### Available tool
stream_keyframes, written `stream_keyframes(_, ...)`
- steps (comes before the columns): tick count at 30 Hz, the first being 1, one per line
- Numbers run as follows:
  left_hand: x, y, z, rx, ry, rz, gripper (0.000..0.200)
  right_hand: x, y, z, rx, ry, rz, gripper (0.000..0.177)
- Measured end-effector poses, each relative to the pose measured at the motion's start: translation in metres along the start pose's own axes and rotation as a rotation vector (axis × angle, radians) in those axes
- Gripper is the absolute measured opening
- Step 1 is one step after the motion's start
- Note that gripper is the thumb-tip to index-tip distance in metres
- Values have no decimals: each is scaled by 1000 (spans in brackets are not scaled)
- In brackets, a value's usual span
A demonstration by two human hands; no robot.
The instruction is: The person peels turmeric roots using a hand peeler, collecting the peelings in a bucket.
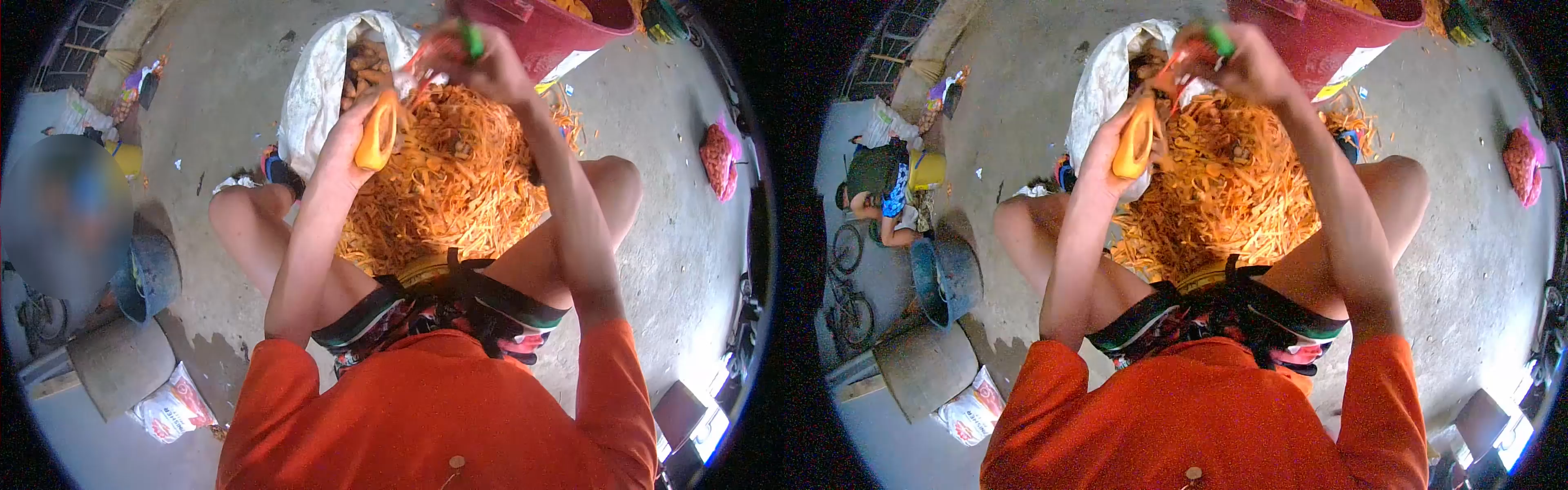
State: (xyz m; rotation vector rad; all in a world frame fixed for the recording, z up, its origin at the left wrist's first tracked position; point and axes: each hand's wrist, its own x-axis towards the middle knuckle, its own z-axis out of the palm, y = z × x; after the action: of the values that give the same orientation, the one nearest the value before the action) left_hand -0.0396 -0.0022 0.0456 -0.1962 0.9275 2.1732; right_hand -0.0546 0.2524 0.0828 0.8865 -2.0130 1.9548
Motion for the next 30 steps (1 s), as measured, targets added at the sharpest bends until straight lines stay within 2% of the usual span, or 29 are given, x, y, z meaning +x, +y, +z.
stream_keyframes(1, 5, 0, -4, 6, 10, -6, 27, 0, -7, -14, -315, 29, 74, 22)
stream_keyframes(3, 8, 4, -4, -5, -4, 5, 27, 1, -9, -6, -111, -35, 17, 23)
stream_keyframes(4, 4, 6, 4, 17, -12, 46, 28, -3, -17, 12, -157, -47, -75, 29)
stream_keyframes(5, -2, 7, 15, 41, -21, 83, 29, -11, -28, 23, -428, -178, -37, 36)
stream_keyframes(6, -13, 8, 49, 5, 152, 96, 29, -7, -28, 27, -421, -173, -118, 36)
stream_keyframes(7, -10, 8, 44, 4, 159, 95, 29, -6, -27, 33, -408, -169, -192, 36)
stream_keyframes(9, 0, 4, 21, 18, 144, 139, 29, -5, -1, 5, -262, -59, -133, 32)
stream_keyframes(10, 2, 8, 11, -34, -7, 32, 30, 1, 0, -9, -172, -14, -34, 30)
stream_keyframes(11, 3, 5, 3, -39, -5, 37, 30, 3, 1, -15, -306, 117, 38, 25)
stream_keyframes(13, 0, 7, 10, -11, -43, -16, 33, 5, -3, -19, -287, 177, 46, 27)
stream_keyframes(14, 0, 3, 16, 28, 41, 34, 37, 3, -2, -16, -289, 175, 48, 27)
stream_keyframes(16, 2, -1, 23, 78, 53, 23, 38, -1, -6, 0, -139, 299, 337, 27)
stream_keyframes(17, 2, -3, 25, 133, 69, 13, 39, -4, -5, 4, -130, 202, 467, 35)
stream_keyframes(19, 0, -3, 33, 148, 84, 12, 36, -2, -10, 26, 15, 219, 524, 43)
stream_keyframes(20, 1, -3, 32, 132, 85, 33, 36, -5, -13, 34, -70, 212, 417, 45)
stream_keyframes(21, 3, -2, 31, 116, 87, 58, 36, -7, -6, 31, -68, 202, 419, 45)
stream_keyframes(23, 5, 2, 26, 71, 95, 39, 36, -9, 8, 17, -458, 194, 157, 41)
stream_keyframes(24, 4, 5, 28, 34, 94, 13, 36, -7, -5, 17, -407, 227, 165, 34)
stream_keyframes(27, -1, 11, 35, 8, 153, 22, 35, -14, -4, 7, -352, 245, 176, 36)
stream_keyframes(28, -1, 13, 38, -107, 142, 32, 34, -16, -4, 10, -351, 234, 175, 36)
stream_keyframes(29, -2, 15, 38, -220, 131, 41, 33, -19, -3, 14, -253, 182, 272, 38)
stream_keyframes(30, 2, 16, 23, -283, -9, 27, 29, -22, -3, 18, -154, 132, 370, 39)
